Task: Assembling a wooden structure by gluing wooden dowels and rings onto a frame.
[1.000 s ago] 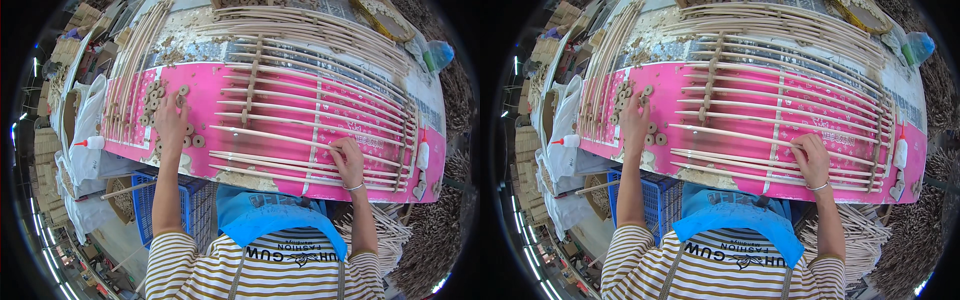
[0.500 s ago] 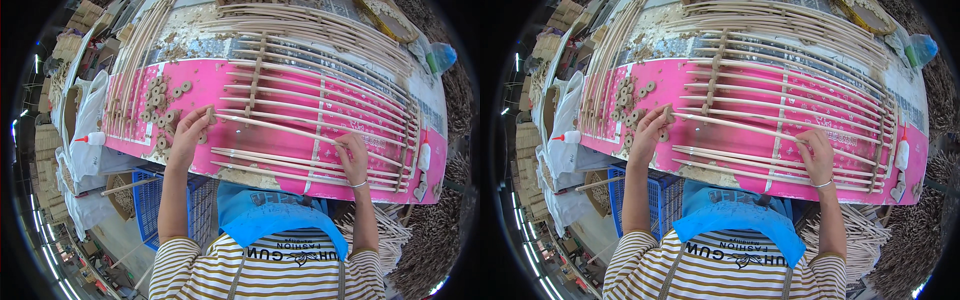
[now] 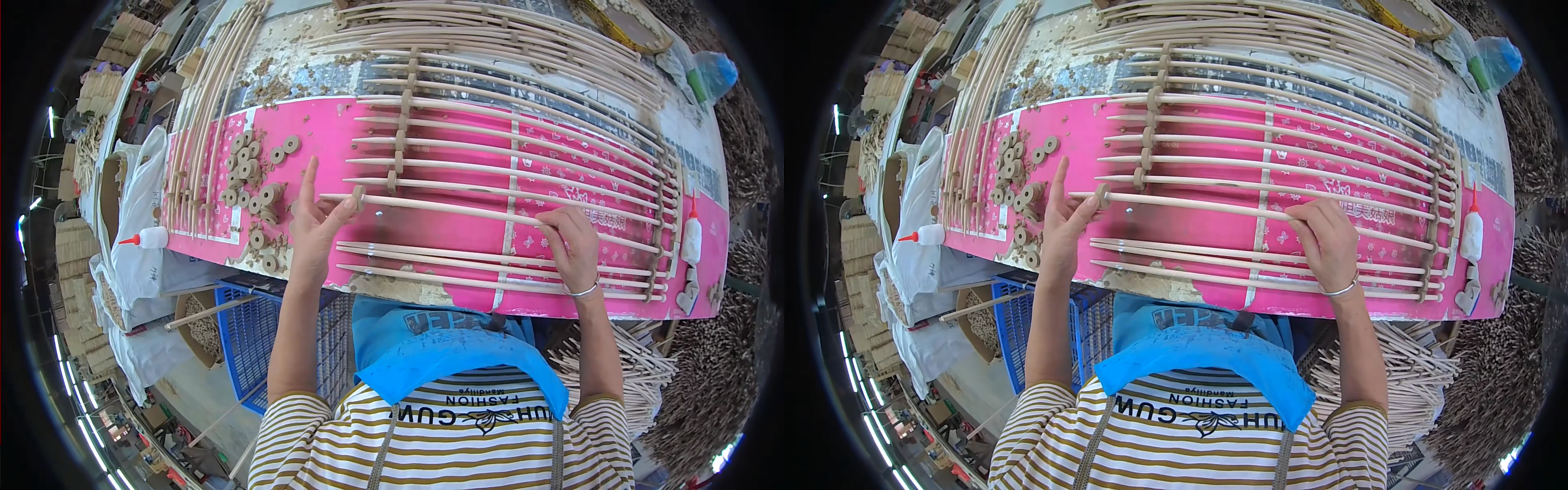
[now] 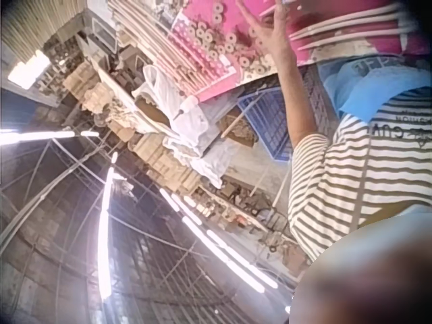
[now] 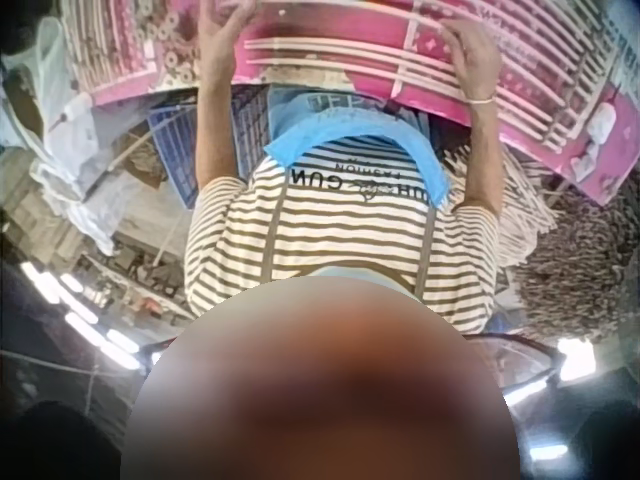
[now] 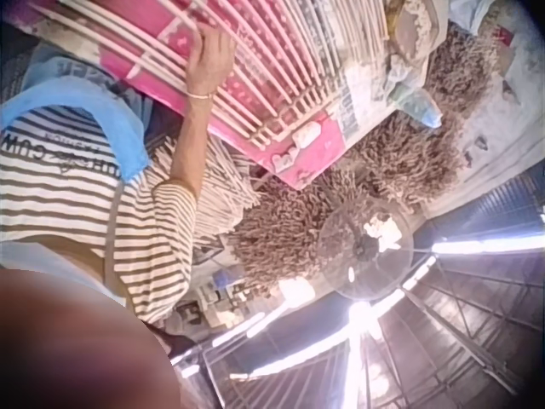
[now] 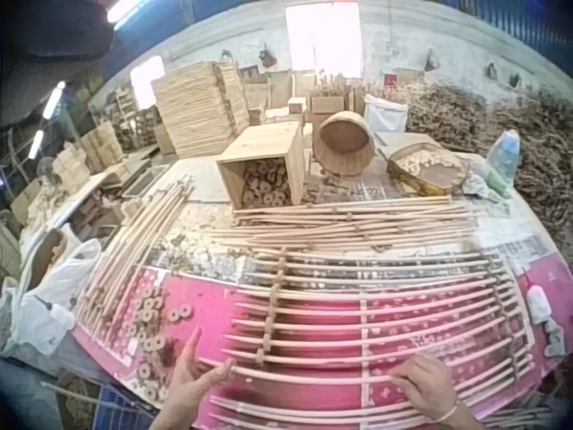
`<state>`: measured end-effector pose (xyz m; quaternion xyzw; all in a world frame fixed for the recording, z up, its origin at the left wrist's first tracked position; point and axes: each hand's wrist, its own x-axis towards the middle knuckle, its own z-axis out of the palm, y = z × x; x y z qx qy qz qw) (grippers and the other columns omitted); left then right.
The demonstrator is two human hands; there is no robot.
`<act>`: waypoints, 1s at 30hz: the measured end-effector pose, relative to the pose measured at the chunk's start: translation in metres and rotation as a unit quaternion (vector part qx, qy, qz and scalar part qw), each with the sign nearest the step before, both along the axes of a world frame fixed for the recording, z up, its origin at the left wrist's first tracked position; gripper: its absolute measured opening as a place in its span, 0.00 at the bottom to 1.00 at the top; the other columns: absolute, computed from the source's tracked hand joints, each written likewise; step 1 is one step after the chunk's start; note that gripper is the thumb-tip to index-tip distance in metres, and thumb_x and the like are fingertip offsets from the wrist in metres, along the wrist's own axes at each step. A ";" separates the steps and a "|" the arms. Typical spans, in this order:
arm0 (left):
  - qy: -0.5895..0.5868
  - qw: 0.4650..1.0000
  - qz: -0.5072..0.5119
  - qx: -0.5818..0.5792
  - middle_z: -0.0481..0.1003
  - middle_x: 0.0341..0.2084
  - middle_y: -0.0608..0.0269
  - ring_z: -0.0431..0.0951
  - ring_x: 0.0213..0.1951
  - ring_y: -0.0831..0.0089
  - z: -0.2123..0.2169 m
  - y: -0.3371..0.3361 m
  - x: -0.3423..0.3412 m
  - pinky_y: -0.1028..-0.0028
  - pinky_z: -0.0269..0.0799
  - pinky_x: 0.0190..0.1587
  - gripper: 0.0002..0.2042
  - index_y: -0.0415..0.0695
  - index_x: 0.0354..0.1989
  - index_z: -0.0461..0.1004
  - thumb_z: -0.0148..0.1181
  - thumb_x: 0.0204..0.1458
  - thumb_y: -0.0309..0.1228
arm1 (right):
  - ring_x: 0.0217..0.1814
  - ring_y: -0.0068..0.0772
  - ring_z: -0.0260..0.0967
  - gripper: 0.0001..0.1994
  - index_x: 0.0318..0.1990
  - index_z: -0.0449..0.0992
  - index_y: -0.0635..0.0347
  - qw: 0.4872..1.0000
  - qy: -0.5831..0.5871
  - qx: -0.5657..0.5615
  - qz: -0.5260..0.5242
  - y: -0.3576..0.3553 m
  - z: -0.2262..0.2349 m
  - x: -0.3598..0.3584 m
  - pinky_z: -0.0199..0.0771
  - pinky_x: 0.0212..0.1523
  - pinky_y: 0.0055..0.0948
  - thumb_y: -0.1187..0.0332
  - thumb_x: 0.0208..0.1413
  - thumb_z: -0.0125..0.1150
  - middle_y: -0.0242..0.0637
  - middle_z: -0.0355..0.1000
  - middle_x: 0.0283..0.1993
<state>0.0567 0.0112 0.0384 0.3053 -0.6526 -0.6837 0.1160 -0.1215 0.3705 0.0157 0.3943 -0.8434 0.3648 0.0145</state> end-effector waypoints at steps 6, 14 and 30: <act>0.006 0.999 -0.029 -0.013 0.85 0.43 0.51 0.85 0.45 0.70 -0.001 0.007 -0.004 0.71 0.78 0.54 0.49 0.43 0.82 0.39 0.70 0.60 0.30 | 0.37 0.43 0.74 0.05 0.40 0.81 0.62 1.000 -0.003 0.016 0.001 0.000 0.005 -0.004 0.72 0.38 0.39 0.72 0.59 0.67 0.40 0.75 0.33; 0.018 0.999 -0.034 -0.013 0.84 0.37 0.58 0.83 0.40 0.78 -0.008 0.023 -0.005 0.79 0.73 0.44 0.49 0.47 0.83 0.38 0.69 0.60 0.26 | 0.35 0.42 0.74 0.07 0.38 0.81 0.60 0.999 -0.002 0.053 -0.008 0.004 -0.006 0.000 0.72 0.36 0.39 0.67 0.56 0.71 0.38 0.74 0.32; -0.007 0.766 -0.132 -0.629 0.76 0.50 0.68 0.73 0.56 0.62 -0.016 0.021 -0.006 0.58 0.62 0.60 0.23 0.55 0.53 0.83 0.75 0.45 0.33 | 0.40 0.42 0.75 0.07 0.40 0.82 0.60 1.000 0.011 0.025 -0.003 -0.002 -0.009 -0.002 0.73 0.41 0.38 0.70 0.55 0.71 0.38 0.76 0.35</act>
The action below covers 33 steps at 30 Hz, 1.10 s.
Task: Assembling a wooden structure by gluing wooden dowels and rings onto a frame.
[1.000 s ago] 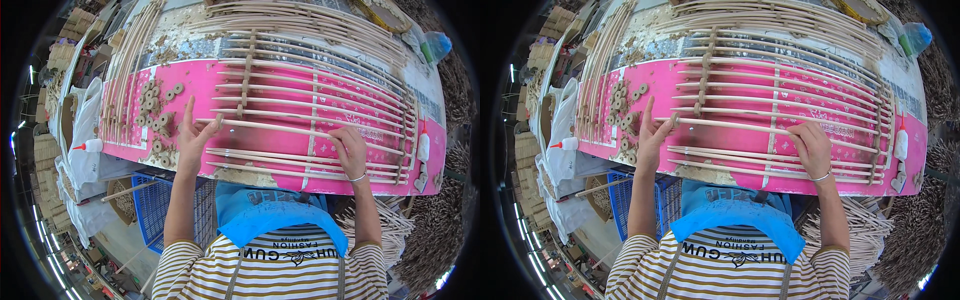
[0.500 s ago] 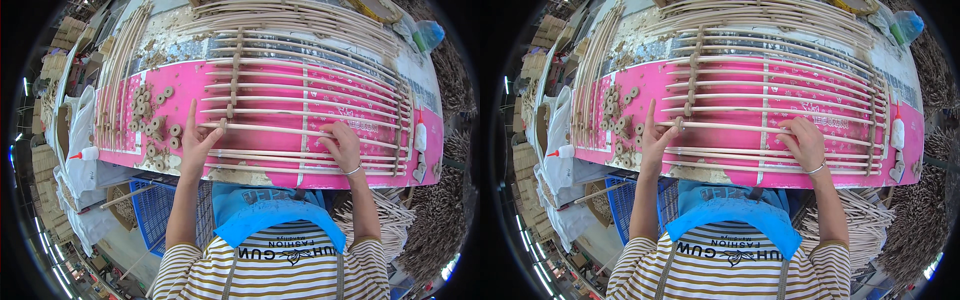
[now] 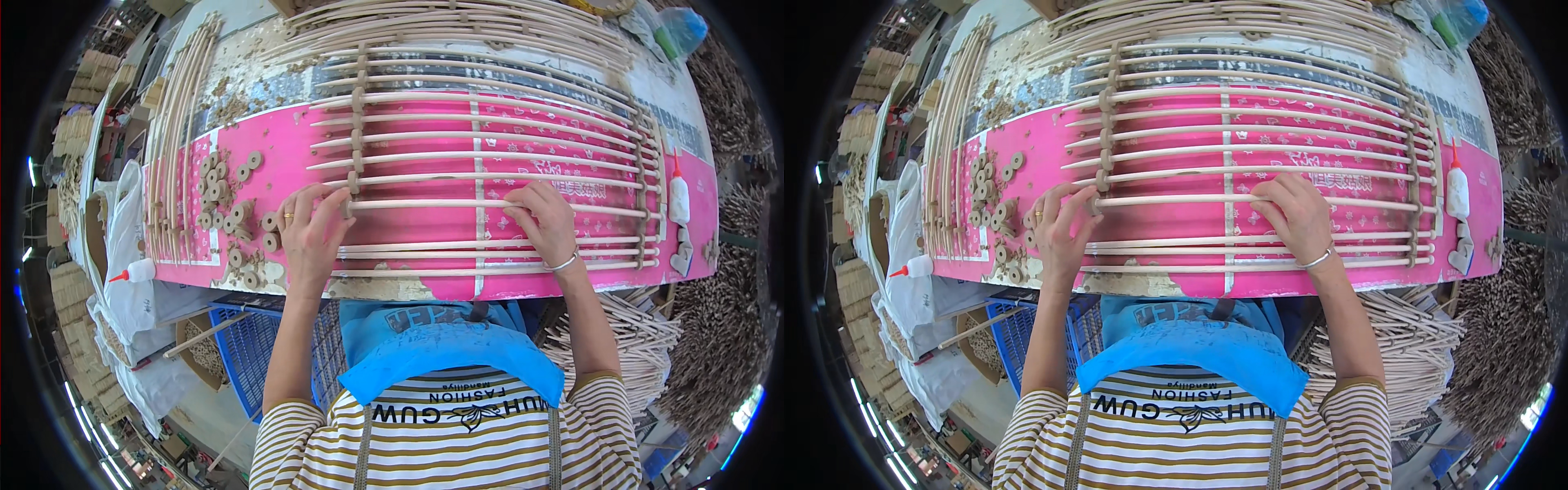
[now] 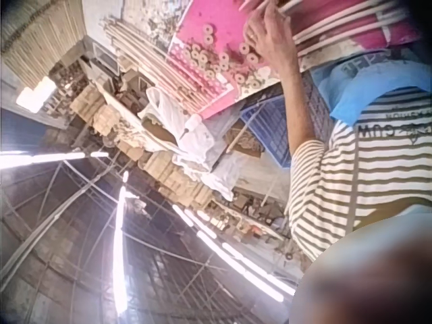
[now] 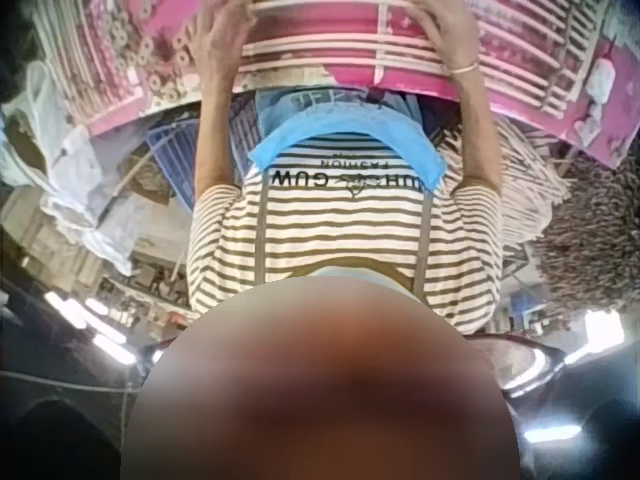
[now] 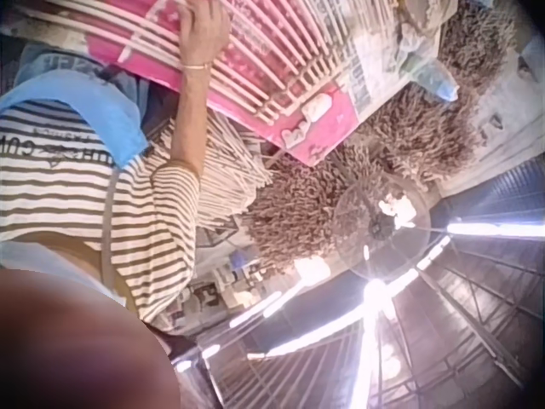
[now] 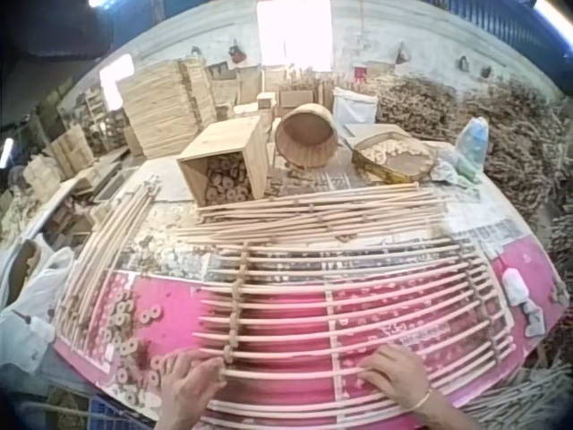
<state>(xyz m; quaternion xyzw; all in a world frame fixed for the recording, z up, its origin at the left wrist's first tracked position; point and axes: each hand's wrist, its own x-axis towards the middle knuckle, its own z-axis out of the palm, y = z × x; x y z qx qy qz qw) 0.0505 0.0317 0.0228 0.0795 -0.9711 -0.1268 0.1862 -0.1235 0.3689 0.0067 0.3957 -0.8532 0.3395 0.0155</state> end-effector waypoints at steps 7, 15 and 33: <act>-0.007 1.000 0.001 0.027 0.77 0.46 0.69 0.74 0.52 0.62 -0.015 0.011 -0.009 0.59 0.63 0.58 0.23 0.55 0.51 0.84 0.77 0.42 0.31 | 0.43 0.41 0.73 0.07 0.36 0.81 0.58 1.000 0.025 0.009 -0.017 0.006 -0.010 -0.007 0.73 0.45 0.41 0.66 0.56 0.71 0.36 0.76 0.37; -0.020 1.000 -0.006 0.010 0.78 0.50 0.64 0.76 0.55 0.58 -0.017 0.008 -0.006 0.60 0.67 0.59 0.24 0.50 0.53 0.83 0.75 0.43 0.24 | 0.46 0.39 0.74 0.08 0.36 0.82 0.53 0.996 0.078 0.037 -0.028 -0.002 -0.033 -0.009 0.72 0.50 0.40 0.60 0.58 0.69 0.34 0.76 0.39; -0.032 0.979 -0.202 0.009 0.75 0.58 0.58 0.74 0.61 0.55 -0.002 0.071 -0.062 0.55 0.65 0.64 0.28 0.47 0.61 0.78 0.73 0.48 0.26 | 0.56 0.37 0.72 0.12 0.46 0.81 0.51 0.999 0.022 -0.006 -0.042 0.011 -0.037 -0.003 0.72 0.57 0.40 0.67 0.53 0.71 0.32 0.75 0.48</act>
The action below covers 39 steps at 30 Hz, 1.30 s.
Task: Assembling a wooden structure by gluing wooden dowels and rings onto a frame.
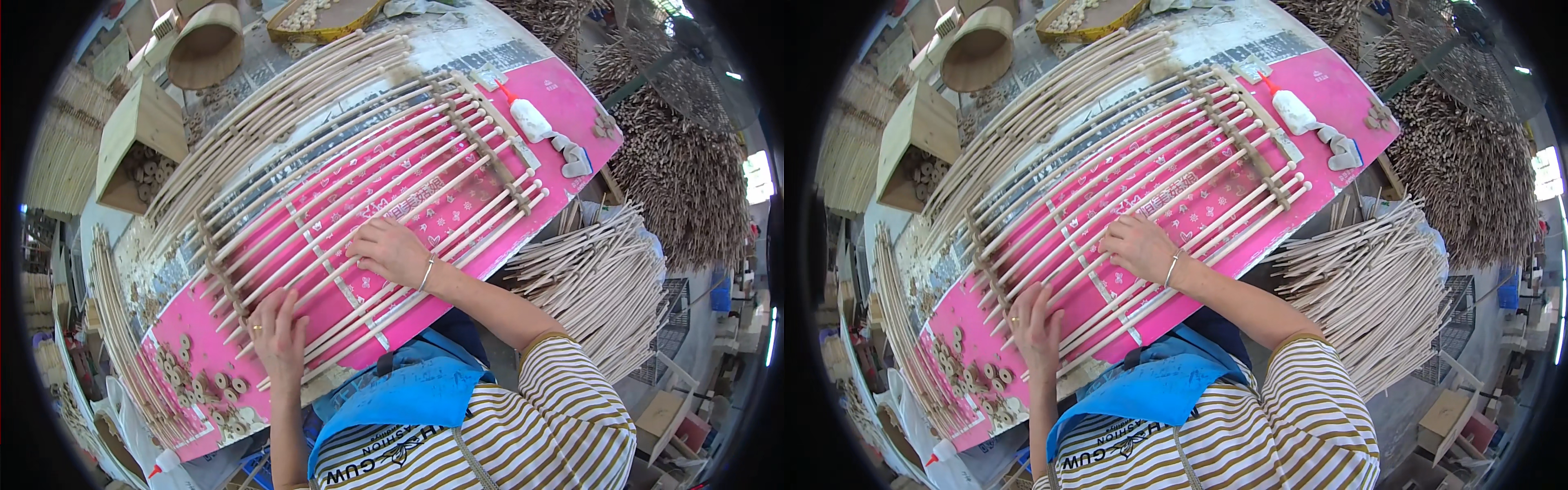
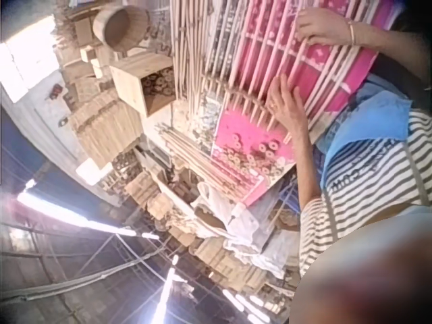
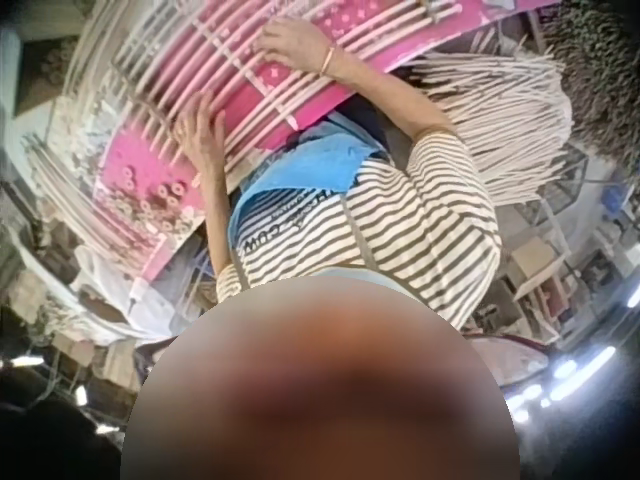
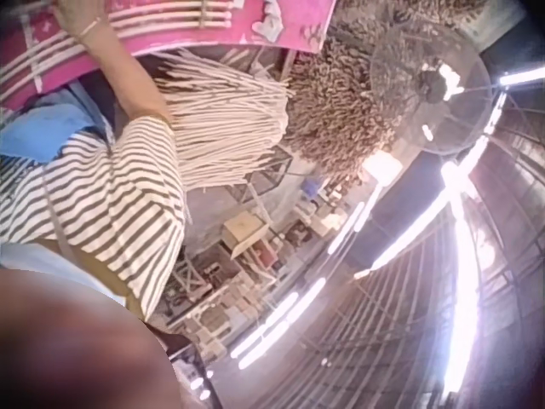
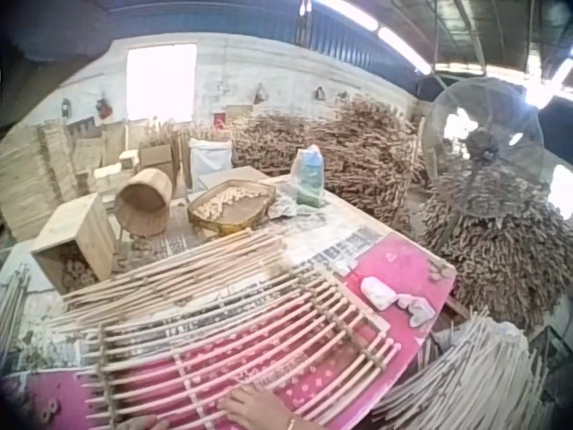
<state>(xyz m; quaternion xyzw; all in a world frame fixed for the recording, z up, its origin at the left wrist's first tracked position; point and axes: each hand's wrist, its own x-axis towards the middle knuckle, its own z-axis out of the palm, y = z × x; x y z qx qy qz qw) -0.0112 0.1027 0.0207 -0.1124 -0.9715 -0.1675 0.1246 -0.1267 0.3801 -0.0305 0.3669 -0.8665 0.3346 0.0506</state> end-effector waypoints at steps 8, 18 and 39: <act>-0.021 0.998 -0.050 -0.016 0.74 0.61 0.58 0.73 0.61 0.56 -0.013 0.022 -0.021 0.55 0.65 0.65 0.24 0.47 0.60 0.79 0.69 0.53 0.25 | 0.56 0.38 0.72 0.12 0.43 0.82 0.54 0.998 0.021 -0.035 -0.046 0.005 -0.007 0.004 0.72 0.61 0.38 0.71 0.49 0.73 0.33 0.75 0.47; -0.032 0.998 -0.054 -0.020 0.73 0.62 0.57 0.74 0.61 0.55 -0.019 0.030 -0.029 0.55 0.65 0.63 0.20 0.47 0.58 0.81 0.68 0.55 0.28 | 0.53 0.38 0.71 0.11 0.41 0.83 0.56 0.997 0.007 -0.068 -0.039 0.007 -0.015 0.002 0.73 0.59 0.38 0.71 0.49 0.74 0.34 0.75 0.45; -0.035 0.996 -0.064 0.051 0.76 0.47 0.62 0.78 0.49 0.62 -0.026 0.029 -0.043 0.60 0.71 0.51 0.11 0.52 0.47 0.83 0.63 0.57 0.33 | 0.48 0.47 0.75 0.09 0.43 0.84 0.61 0.985 -0.033 -0.117 -0.122 0.047 0.039 0.061 0.72 0.52 0.42 0.76 0.54 0.70 0.43 0.78 0.44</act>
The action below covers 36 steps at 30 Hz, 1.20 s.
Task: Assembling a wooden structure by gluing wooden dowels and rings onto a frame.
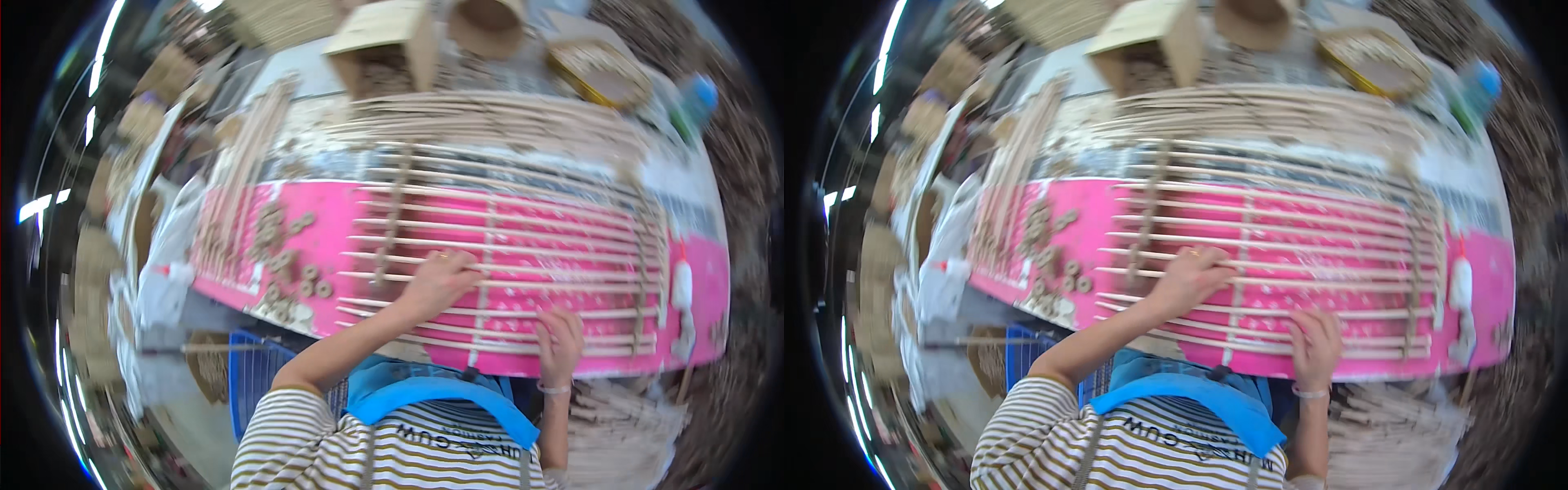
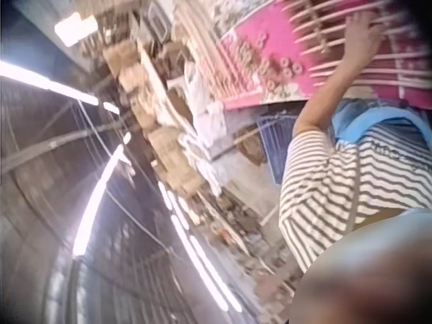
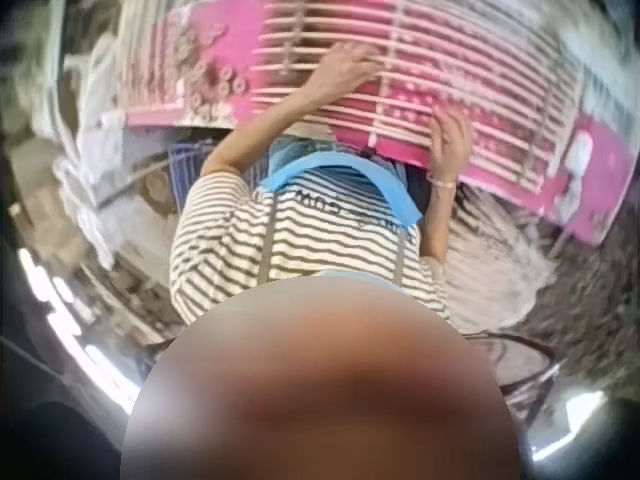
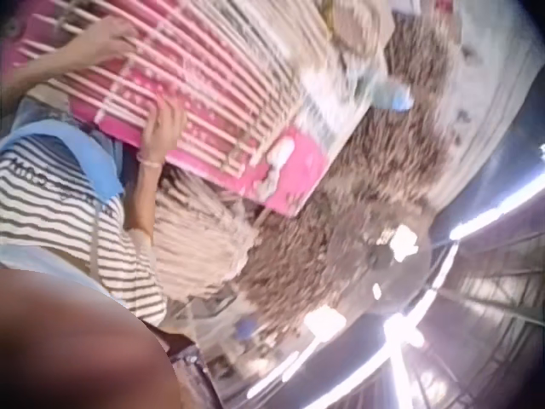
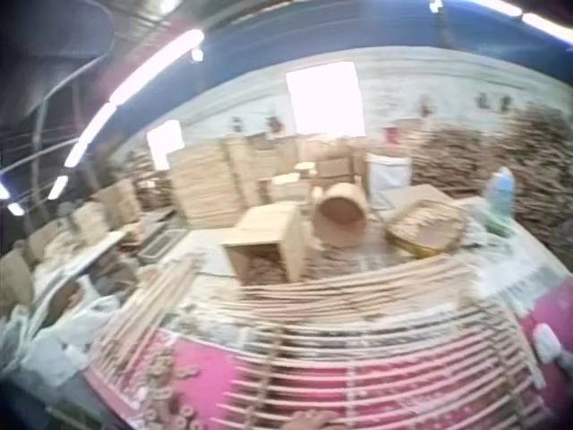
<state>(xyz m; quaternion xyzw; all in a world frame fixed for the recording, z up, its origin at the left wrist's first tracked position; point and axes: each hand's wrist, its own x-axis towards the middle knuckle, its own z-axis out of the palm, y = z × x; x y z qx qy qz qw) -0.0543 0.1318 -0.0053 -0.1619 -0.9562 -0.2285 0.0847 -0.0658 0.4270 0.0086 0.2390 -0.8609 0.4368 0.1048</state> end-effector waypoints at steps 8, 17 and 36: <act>0.116 0.981 0.147 0.049 0.77 0.44 0.58 0.79 0.44 0.56 0.090 -0.073 0.045 0.57 0.74 0.46 0.07 0.47 0.40 0.83 0.68 0.53 0.31 | 0.46 0.45 0.73 0.09 0.43 0.83 0.63 0.998 0.008 0.016 0.062 -0.014 0.023 0.003 0.71 0.50 0.38 0.79 0.54 0.67 0.42 0.76 0.43; 0.211 0.865 0.453 0.045 0.77 0.42 0.56 0.80 0.35 0.64 0.131 -0.267 0.112 0.66 0.73 0.38 0.09 0.38 0.46 0.84 0.66 0.59 0.26 | 0.46 0.44 0.74 0.09 0.41 0.84 0.61 0.990 -0.045 0.010 0.136 -0.070 0.029 0.001 0.72 0.46 0.40 0.78 0.51 0.70 0.41 0.78 0.42; 0.067 0.776 0.626 -0.032 0.79 0.40 0.51 0.80 0.47 0.53 -0.046 -0.467 0.047 0.53 0.74 0.52 0.13 0.48 0.44 0.86 0.70 0.56 0.40 | 0.44 0.46 0.75 0.08 0.41 0.84 0.61 0.985 -0.087 0.074 0.131 -0.093 0.023 -0.003 0.73 0.45 0.40 0.76 0.53 0.70 0.42 0.79 0.41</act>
